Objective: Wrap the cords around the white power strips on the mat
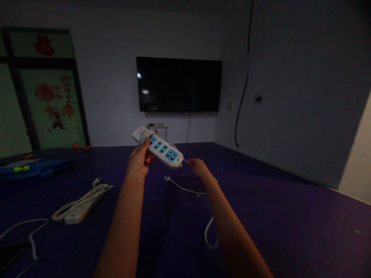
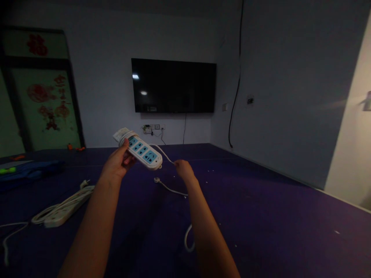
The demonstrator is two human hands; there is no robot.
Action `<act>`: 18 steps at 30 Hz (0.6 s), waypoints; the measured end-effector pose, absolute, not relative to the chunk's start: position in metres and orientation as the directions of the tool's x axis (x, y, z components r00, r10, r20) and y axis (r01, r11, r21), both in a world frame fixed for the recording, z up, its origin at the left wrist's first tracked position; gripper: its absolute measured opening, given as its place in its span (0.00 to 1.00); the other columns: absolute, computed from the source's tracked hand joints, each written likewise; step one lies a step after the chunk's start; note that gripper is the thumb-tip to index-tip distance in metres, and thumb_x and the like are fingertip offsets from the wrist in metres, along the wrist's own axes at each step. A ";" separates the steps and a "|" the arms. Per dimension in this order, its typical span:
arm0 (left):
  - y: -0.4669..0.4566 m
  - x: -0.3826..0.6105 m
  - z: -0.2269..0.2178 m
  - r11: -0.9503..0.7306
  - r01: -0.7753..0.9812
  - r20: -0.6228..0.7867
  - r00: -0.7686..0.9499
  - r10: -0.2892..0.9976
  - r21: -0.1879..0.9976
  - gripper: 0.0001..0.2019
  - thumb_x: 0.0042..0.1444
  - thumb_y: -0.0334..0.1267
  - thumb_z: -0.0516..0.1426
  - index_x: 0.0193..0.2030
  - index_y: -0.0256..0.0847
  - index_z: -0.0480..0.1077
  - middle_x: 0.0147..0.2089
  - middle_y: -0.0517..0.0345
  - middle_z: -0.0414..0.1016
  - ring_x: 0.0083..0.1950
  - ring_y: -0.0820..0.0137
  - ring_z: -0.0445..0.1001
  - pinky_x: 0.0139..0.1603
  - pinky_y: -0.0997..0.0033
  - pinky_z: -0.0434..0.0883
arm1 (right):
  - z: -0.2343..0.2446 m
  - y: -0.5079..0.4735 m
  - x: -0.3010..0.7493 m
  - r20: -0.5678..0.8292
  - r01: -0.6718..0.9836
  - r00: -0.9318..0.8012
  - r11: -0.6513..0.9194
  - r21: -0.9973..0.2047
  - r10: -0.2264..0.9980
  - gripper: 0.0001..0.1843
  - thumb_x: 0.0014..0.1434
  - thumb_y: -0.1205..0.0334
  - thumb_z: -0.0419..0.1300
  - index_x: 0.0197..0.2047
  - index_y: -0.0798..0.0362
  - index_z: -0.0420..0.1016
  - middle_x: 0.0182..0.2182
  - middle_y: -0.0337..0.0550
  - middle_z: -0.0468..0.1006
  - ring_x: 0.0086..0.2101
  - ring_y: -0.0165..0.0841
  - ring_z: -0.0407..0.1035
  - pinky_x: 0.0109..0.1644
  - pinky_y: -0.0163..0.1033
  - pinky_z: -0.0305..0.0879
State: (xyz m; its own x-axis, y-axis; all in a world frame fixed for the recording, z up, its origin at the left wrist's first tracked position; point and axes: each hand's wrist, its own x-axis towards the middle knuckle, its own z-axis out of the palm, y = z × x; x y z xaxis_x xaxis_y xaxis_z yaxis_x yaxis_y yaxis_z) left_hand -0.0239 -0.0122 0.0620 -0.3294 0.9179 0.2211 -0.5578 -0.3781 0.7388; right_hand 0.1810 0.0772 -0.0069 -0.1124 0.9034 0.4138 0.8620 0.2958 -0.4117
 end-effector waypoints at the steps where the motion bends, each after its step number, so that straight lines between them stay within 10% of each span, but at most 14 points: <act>1: -0.012 -0.023 0.062 -0.379 -0.570 0.219 -0.330 0.918 0.730 0.14 0.49 0.42 0.64 0.23 0.37 0.67 0.16 0.64 0.66 0.11 0.85 0.52 0.15 0.80 0.59 | -0.008 0.076 0.182 0.395 0.863 -0.137 0.306 -0.403 0.908 0.14 0.59 0.69 0.52 0.40 0.54 0.79 0.38 0.48 0.81 0.41 0.34 0.73 0.40 0.31 0.61; 11: -0.008 -0.030 0.063 -0.428 -0.618 0.174 -0.429 0.887 0.660 0.13 0.54 0.39 0.60 0.23 0.38 0.65 0.16 0.66 0.65 0.11 0.84 0.52 0.16 0.81 0.59 | 0.005 0.060 0.217 0.164 0.924 -0.056 0.113 -0.364 0.985 0.03 0.44 0.71 0.66 0.23 0.55 0.80 0.23 0.46 0.80 0.27 0.33 0.74 0.30 0.31 0.64; 18: -0.009 -0.028 0.061 -0.450 -0.580 0.251 -0.393 0.885 0.679 0.11 0.52 0.40 0.61 0.25 0.38 0.66 0.17 0.66 0.66 0.11 0.84 0.53 0.16 0.80 0.59 | 0.009 0.069 0.219 0.378 0.938 0.114 0.026 -0.347 0.919 0.13 0.57 0.69 0.56 0.41 0.59 0.79 0.39 0.59 0.80 0.43 0.41 0.74 0.43 0.36 0.66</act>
State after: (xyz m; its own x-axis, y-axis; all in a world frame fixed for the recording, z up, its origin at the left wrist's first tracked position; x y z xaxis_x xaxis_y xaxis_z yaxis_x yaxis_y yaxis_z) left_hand -0.0279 -0.0094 0.0615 -0.3926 0.8847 0.2515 -0.5802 -0.4504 0.6787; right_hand 0.2193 0.0694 0.0092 0.1140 0.9186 0.3784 0.9376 0.0264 -0.3466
